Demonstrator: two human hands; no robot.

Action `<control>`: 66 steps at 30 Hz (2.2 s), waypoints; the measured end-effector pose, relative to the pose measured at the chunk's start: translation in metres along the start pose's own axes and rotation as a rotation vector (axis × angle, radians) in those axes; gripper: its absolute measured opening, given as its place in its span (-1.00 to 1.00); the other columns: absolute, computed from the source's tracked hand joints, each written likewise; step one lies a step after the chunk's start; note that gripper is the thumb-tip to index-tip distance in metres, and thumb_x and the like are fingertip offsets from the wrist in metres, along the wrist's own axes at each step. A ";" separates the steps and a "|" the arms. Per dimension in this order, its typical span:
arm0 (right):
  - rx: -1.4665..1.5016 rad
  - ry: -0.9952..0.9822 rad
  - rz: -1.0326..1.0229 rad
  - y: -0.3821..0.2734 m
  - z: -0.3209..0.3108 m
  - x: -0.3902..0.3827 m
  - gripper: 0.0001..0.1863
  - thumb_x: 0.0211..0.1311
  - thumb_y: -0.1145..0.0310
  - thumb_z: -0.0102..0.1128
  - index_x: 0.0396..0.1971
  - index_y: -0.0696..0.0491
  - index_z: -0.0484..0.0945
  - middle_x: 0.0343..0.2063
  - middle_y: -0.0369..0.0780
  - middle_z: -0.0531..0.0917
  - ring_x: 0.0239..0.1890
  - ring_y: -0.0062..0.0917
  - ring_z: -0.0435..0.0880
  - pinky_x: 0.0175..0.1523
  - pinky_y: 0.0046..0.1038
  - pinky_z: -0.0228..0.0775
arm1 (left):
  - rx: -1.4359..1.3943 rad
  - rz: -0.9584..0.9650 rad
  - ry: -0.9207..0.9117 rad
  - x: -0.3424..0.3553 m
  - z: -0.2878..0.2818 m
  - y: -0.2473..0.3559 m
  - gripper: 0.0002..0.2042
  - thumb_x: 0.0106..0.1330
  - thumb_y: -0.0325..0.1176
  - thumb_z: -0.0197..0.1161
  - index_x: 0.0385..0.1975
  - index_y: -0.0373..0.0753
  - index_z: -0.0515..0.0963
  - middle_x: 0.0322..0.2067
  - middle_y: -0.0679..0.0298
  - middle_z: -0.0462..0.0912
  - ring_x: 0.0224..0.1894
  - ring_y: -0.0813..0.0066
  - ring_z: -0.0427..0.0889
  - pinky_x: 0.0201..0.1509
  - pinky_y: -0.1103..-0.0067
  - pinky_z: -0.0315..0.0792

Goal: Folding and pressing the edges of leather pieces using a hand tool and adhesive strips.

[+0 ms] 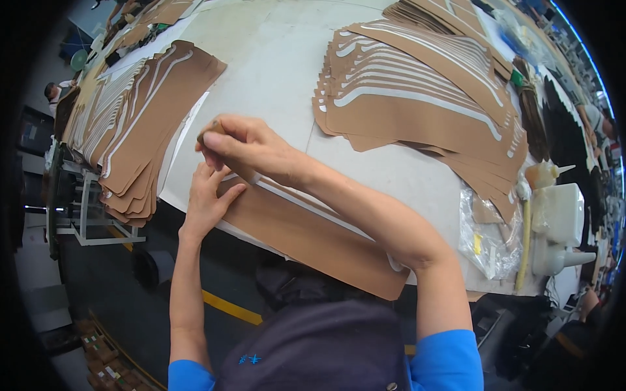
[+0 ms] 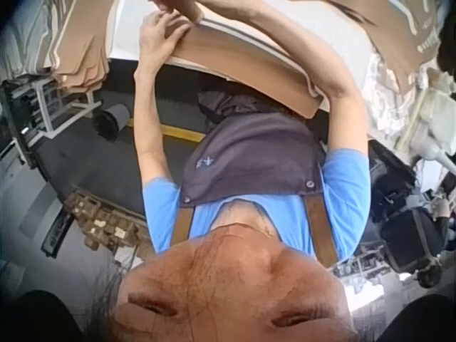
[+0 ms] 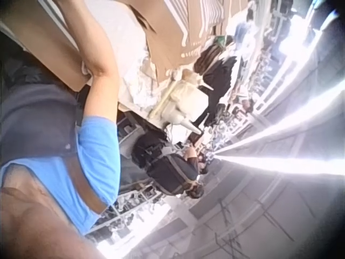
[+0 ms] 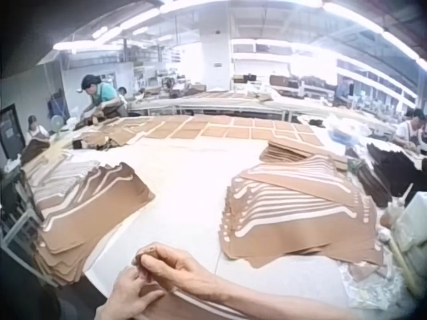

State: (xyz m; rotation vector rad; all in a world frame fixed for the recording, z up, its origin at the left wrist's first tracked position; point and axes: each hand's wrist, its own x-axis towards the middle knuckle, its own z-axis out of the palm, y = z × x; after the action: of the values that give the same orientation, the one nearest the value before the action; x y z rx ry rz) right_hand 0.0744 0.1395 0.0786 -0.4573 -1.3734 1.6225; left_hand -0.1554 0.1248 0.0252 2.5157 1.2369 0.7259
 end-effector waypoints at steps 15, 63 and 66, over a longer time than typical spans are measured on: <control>-0.128 0.173 -0.108 -0.070 -0.028 -0.231 -0.66 0.64 0.17 0.13 -0.05 0.19 0.61 -0.22 -0.14 0.68 -0.22 -0.46 0.66 -0.08 -0.38 0.49 | -0.150 -0.094 -0.354 0.047 -0.020 -0.003 -0.65 0.21 -0.43 0.54 -0.03 -0.26 0.61 -0.17 0.18 0.58 -0.10 0.29 0.62 0.02 0.41 0.56; -2.072 0.546 0.078 -0.065 -0.319 0.004 -0.84 0.23 0.43 0.26 -0.31 0.12 0.79 -0.30 -0.05 0.82 -0.15 -0.15 0.85 -0.02 -0.18 0.68 | -0.188 0.275 0.106 0.319 0.149 0.080 -0.71 0.45 -0.31 0.36 0.09 -0.26 0.66 0.26 0.04 0.62 0.36 0.04 0.52 0.40 0.23 0.41; -1.331 1.254 -0.180 -0.064 -0.365 -0.013 -0.82 0.28 0.39 0.12 -0.30 0.16 0.65 -0.44 -0.01 0.72 -0.35 -0.11 0.76 -0.09 -0.17 0.61 | 0.024 0.492 0.188 0.352 0.184 0.107 -0.57 0.58 -0.05 0.21 0.22 -0.24 0.61 0.32 0.04 0.59 0.46 0.04 0.44 0.52 0.15 0.28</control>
State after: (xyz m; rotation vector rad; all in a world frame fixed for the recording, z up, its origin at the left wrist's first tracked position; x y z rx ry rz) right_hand 0.3870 0.3315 0.0221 -1.6607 -1.1507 -0.1393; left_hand 0.1968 0.3380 0.0292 2.8560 0.6684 1.0782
